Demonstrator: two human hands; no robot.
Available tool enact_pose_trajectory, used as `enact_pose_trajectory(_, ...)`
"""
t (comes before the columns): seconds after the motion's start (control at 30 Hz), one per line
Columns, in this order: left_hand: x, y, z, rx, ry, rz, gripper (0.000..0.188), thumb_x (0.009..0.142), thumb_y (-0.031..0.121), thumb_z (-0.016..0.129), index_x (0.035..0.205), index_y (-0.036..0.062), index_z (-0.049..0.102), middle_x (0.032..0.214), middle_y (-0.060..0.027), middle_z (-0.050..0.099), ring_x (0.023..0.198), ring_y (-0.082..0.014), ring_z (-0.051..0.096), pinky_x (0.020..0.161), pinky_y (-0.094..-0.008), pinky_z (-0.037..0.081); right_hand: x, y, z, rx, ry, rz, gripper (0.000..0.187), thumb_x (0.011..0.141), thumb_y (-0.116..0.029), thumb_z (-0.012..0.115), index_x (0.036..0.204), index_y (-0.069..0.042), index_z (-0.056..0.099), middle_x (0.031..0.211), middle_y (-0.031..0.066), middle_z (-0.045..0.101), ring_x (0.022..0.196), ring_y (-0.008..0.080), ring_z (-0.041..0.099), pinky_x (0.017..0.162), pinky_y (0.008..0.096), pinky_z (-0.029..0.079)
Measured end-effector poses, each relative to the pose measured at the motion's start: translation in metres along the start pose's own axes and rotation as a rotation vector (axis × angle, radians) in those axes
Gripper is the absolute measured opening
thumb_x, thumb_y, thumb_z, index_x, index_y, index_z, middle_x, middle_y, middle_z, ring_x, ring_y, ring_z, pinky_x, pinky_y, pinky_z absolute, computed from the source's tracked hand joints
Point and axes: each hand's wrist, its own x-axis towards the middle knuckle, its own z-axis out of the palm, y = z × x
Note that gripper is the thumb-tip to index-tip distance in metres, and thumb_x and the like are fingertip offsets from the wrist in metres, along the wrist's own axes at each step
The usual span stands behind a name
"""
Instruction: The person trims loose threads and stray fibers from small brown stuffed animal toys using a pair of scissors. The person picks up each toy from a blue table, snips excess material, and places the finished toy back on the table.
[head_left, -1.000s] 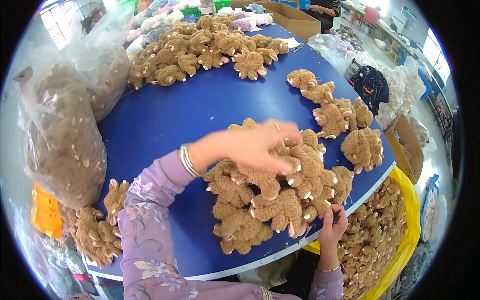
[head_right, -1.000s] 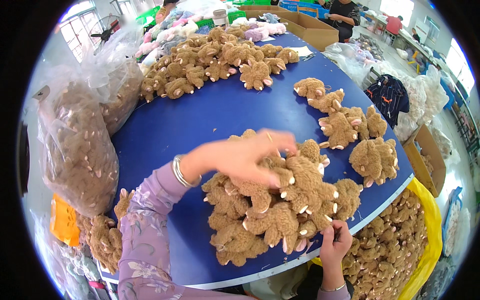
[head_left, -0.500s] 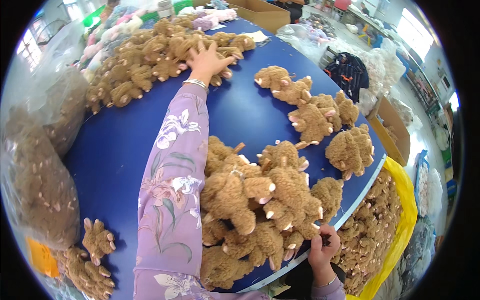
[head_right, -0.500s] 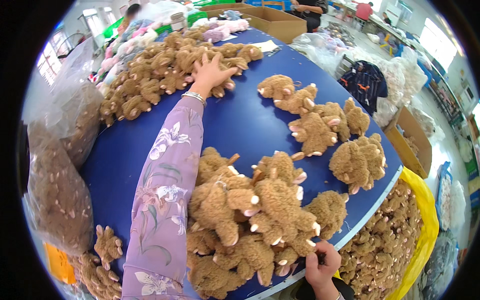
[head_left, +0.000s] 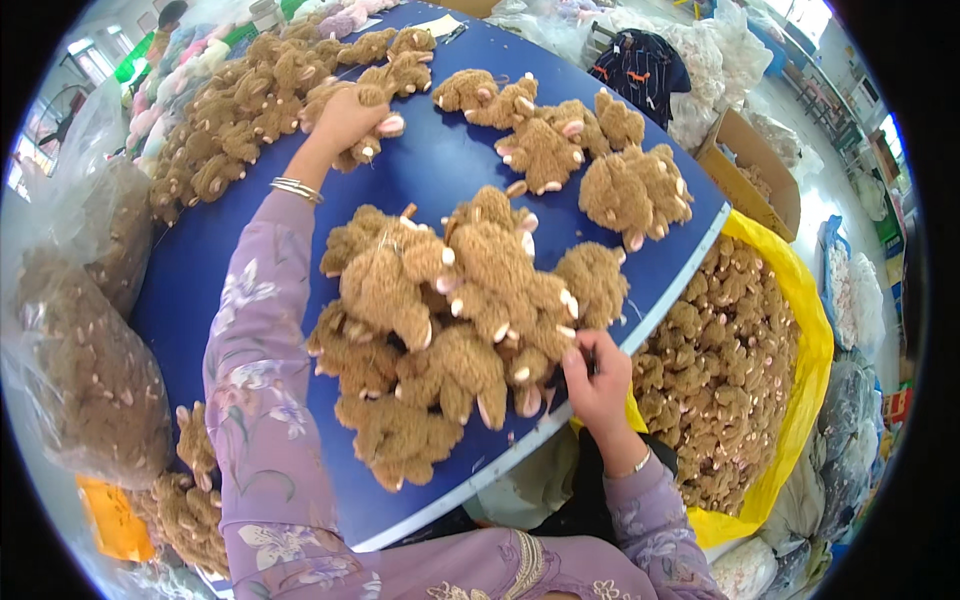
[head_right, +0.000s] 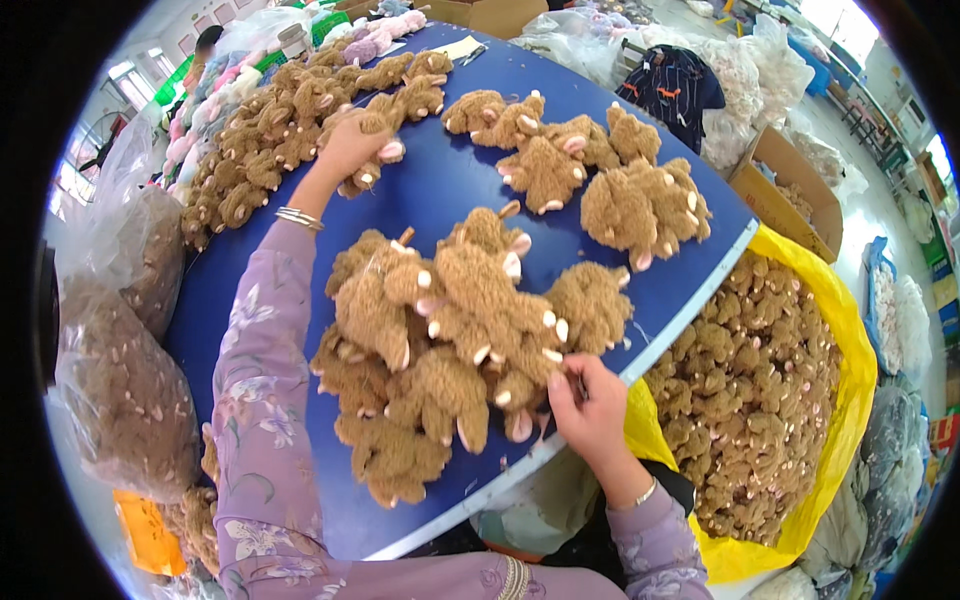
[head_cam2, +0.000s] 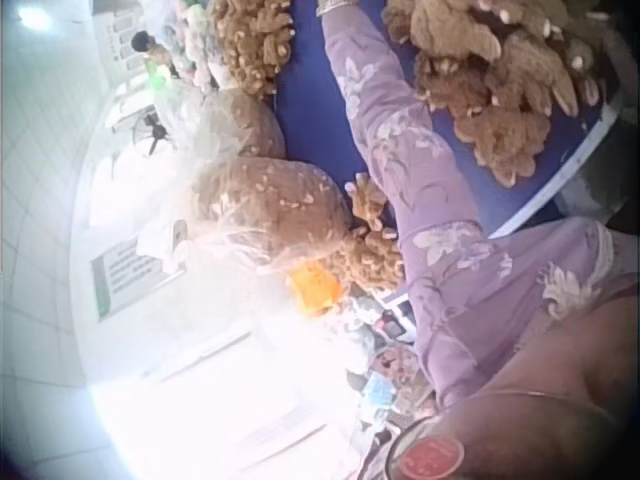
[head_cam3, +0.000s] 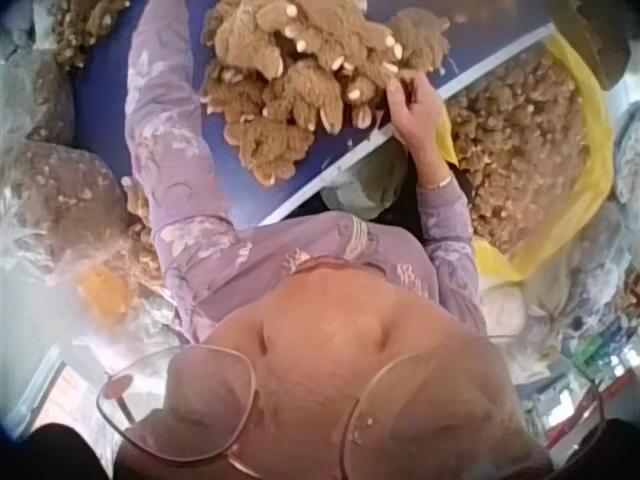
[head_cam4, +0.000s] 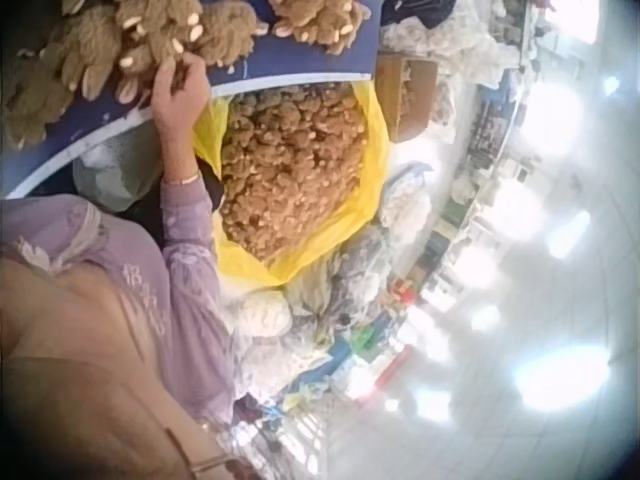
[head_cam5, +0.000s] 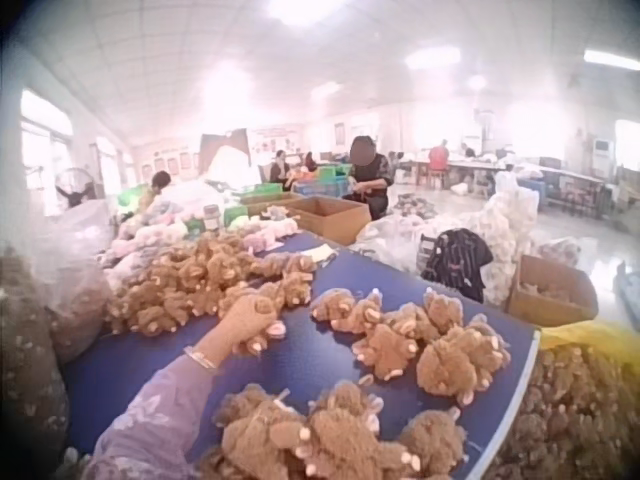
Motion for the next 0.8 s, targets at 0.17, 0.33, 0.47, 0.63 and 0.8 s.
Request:
enact_pose_trajectory(0.17,-0.081,0.131,-0.035,-0.235,-0.054,0.175,0.026,0.082,0.02,0.067,0.097,-0.0012,0.064,0.082,-0.007,0.067,0.073,-0.0119,0.061,0.069,-0.0297,0.051,0.002,-0.008,0.002,-0.016,0.036,-0.014,0.015,0.085,-0.014,0.064,0.083,0.0,0.058,0.058,0.0053,0.05,0.05,0.0137,0.046,0.049,0.0287,0.038)
enact_pose_trajectory(0.33,-0.143,0.204,-0.004,0.246,-0.215,0.384,0.041,0.078,0.035,0.068,0.102,0.0017,0.064,0.1,-0.0217,0.064,0.097,-0.0363,0.062,0.084,-0.0392,0.049,0.0,-0.001,0.002,0.005,0.084,-0.018,0.019,0.087,-0.017,0.065,0.082,0.0,0.058,0.059,0.0065,0.052,0.051,0.014,0.048,0.05,0.0291,0.04)
enact_pose_trajectory(0.47,-0.185,0.205,0.013,0.371,-0.142,0.309,0.056,0.083,0.039,0.064,0.124,0.0022,0.054,0.13,-0.0197,0.052,0.122,-0.0364,0.047,0.102,-0.0412,0.039,0.001,-0.007,0.002,0.102,0.02,-0.008,0.02,0.088,-0.017,0.065,0.084,0.001,0.057,0.064,0.0052,0.054,0.056,0.0106,0.048,0.053,0.0273,0.041)
enact_pose_trajectory(0.63,-0.253,0.212,-0.021,0.236,0.194,0.269,0.058,0.086,0.031,0.063,0.134,0.0028,0.046,0.144,-0.0185,0.04,0.134,-0.0332,0.035,0.112,-0.0403,0.027,-0.008,-0.009,-0.002,0.187,-0.022,0.071,0.018,0.089,-0.015,0.063,0.085,0.001,0.057,0.068,0.0002,0.053,0.063,0.0063,0.044,0.057,0.0241,0.039)
enact_pose_trajectory(0.8,-0.378,0.196,-0.007,0.164,0.158,0.167,0.068,0.082,0.028,0.065,0.139,0.0024,0.038,0.147,-0.0206,0.032,0.137,-0.0363,0.03,0.113,-0.0453,0.024,-0.007,0.0,-0.002,0.198,0.035,0.018,0.027,0.089,-0.02,0.064,0.076,0.002,0.053,0.063,0.0051,0.052,0.058,0.01,0.044,0.054,0.0276,0.04)
